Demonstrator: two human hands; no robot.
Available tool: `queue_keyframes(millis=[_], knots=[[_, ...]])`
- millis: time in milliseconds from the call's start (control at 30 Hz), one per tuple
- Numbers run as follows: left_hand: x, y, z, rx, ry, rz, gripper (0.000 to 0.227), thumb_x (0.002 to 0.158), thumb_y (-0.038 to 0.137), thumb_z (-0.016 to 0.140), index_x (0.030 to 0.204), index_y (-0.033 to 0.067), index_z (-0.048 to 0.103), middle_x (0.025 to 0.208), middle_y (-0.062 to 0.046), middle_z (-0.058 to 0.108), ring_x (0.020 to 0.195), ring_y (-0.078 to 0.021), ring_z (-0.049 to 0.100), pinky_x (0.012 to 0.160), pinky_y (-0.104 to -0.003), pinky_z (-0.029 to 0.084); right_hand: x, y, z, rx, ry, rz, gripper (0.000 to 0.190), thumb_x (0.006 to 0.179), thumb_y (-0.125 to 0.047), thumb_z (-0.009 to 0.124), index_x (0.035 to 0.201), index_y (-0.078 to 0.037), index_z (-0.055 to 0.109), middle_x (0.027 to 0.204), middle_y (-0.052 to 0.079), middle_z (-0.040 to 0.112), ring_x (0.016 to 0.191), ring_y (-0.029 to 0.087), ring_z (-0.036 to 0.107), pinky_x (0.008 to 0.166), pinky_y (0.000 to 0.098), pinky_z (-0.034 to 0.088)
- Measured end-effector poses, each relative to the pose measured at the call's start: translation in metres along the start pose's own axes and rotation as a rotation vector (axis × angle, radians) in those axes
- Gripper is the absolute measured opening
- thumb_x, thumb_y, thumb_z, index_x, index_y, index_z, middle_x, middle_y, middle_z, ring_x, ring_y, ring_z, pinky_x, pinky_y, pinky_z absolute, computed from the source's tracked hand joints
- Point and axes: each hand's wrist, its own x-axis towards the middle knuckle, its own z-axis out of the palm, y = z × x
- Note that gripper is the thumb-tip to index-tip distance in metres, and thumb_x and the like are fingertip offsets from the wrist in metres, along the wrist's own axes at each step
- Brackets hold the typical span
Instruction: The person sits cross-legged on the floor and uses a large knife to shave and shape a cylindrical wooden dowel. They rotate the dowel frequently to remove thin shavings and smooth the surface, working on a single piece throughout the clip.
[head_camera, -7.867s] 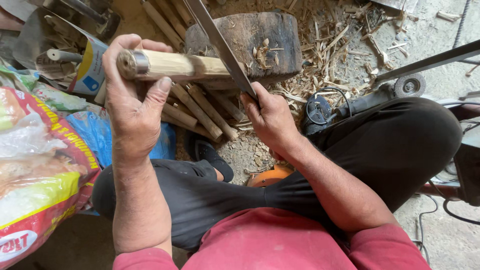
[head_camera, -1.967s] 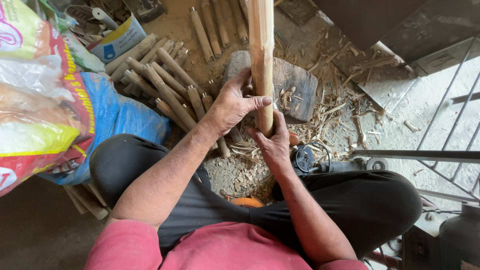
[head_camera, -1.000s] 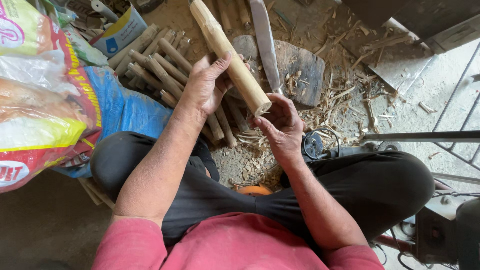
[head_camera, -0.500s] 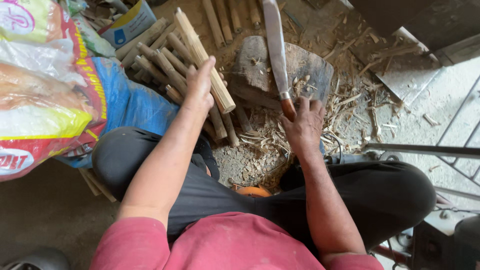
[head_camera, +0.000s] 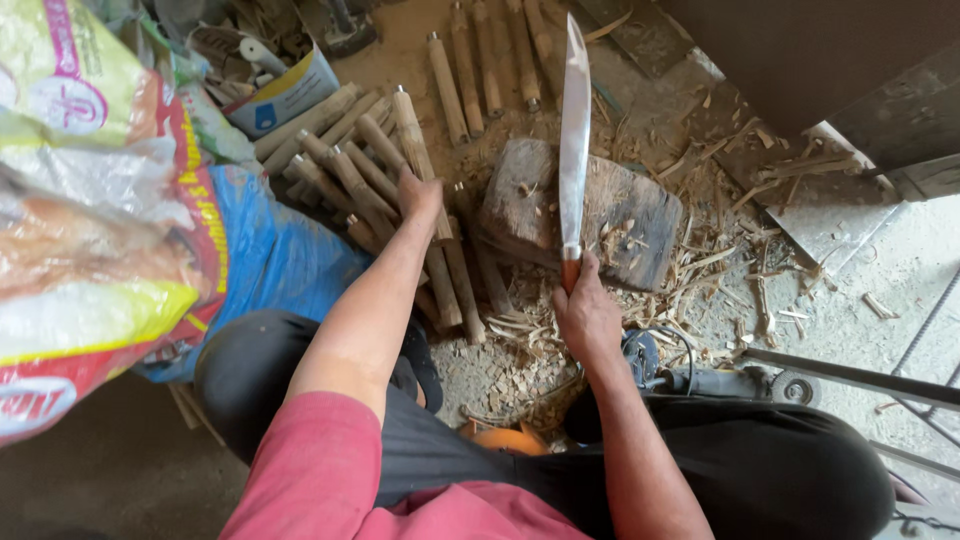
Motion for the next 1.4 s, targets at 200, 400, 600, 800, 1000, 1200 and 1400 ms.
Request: queue_keyframes(millis=[200, 400, 600, 800, 1000, 1200, 1400], knots=[[0.066, 0.031, 0.054, 0.032, -0.031, 0.206, 0.084, 0.068, 0.011, 0.087, 0.141, -0.0015, 0.047, 0.121, -0.023, 0.068, 0.113, -0.0358, 0.066, 0.097, -0.041, 0.05, 0.006, 0.003, 0.001, 0.063, -0.062, 0.05, 0.06, 0.095, -0.028, 0.057, 0.142, -0.007, 0.027, 0.091, 0.023, 0.07, 0.07, 0.042, 0.072, 0.065, 0.0524, 0.06], [0.11, 0.091, 0.119, 0.086, -0.165, 0.138, 0.088, 0.075, 0.023, 0.087, 0.149, 0.0014, 0.044, 0.131, -0.022, 0.067, 0.118, -0.0356, 0.066, 0.102, -0.042, 0.051, 0.016, 0.011, 0.005, 0.091, -0.028, 0.005, 0.065, 0.092, -0.026, 0.061, 0.143, -0.011, 0.023, 0.088, 0.026, 0.07, 0.073, 0.045, 0.07, 0.067, 0.055, 0.056], [0.132, 0.119, 0.151, -0.024, -0.208, 0.275, 0.111, 0.086, 0.048, 0.09, 0.149, -0.0084, 0.018, 0.153, -0.035, 0.035, 0.142, -0.0443, 0.037, 0.114, -0.049, 0.033, 0.01, 0.016, 0.009, 0.06, -0.007, 0.022, 0.065, 0.09, -0.025, 0.066, 0.141, -0.014, 0.028, 0.09, 0.026, 0.072, 0.079, 0.048, 0.069, 0.07, 0.057, 0.054], [0.108, 0.036, 0.073, 0.096, 0.099, 0.135, 0.051, 0.092, 0.04, 0.075, 0.129, 0.0067, 0.063, 0.126, -0.014, 0.073, 0.117, -0.0281, 0.069, 0.104, -0.042, 0.053, 0.006, 0.008, 0.002, 0.073, -0.069, 0.075, 0.063, 0.094, -0.022, 0.063, 0.143, -0.01, 0.026, 0.097, 0.028, 0.069, 0.078, 0.043, 0.071, 0.064, 0.0533, 0.058], [0.08, -0.026, -0.004, 0.002, 0.439, 0.22, 0.024, 0.087, 0.018, 0.079, 0.103, 0.0037, 0.068, 0.093, -0.012, 0.076, 0.086, -0.0279, 0.073, 0.079, -0.04, 0.055, 0.012, 0.011, 0.003, 0.083, -0.027, -0.034, 0.063, 0.093, -0.016, 0.061, 0.144, -0.008, 0.024, 0.089, 0.026, 0.069, 0.074, 0.044, 0.07, 0.067, 0.0546, 0.056], [0.001, -0.076, 0.004, 0.089, 0.362, 0.156, 0.049, 0.078, 0.009, 0.077, 0.123, 0.0028, 0.058, 0.094, -0.017, 0.071, 0.09, -0.0332, 0.068, 0.081, -0.044, 0.053, 0.018, 0.009, 0.008, 0.106, -0.005, -0.051, 0.052, 0.097, -0.018, 0.061, 0.134, -0.006, 0.027, 0.087, 0.023, 0.069, 0.071, 0.041, 0.071, 0.065, 0.0525, 0.056], [-0.062, -0.066, 0.006, 0.442, 0.39, 0.306, 0.054, 0.086, 0.009, 0.071, 0.135, 0.0045, 0.051, 0.123, -0.029, 0.052, 0.114, -0.0476, 0.053, 0.097, -0.055, 0.044, 0.016, 0.01, 0.01, 0.135, 0.04, -0.102, 0.053, 0.094, -0.017, 0.063, 0.134, -0.008, 0.03, 0.088, 0.022, 0.068, 0.074, 0.041, 0.07, 0.067, 0.0529, 0.056]])
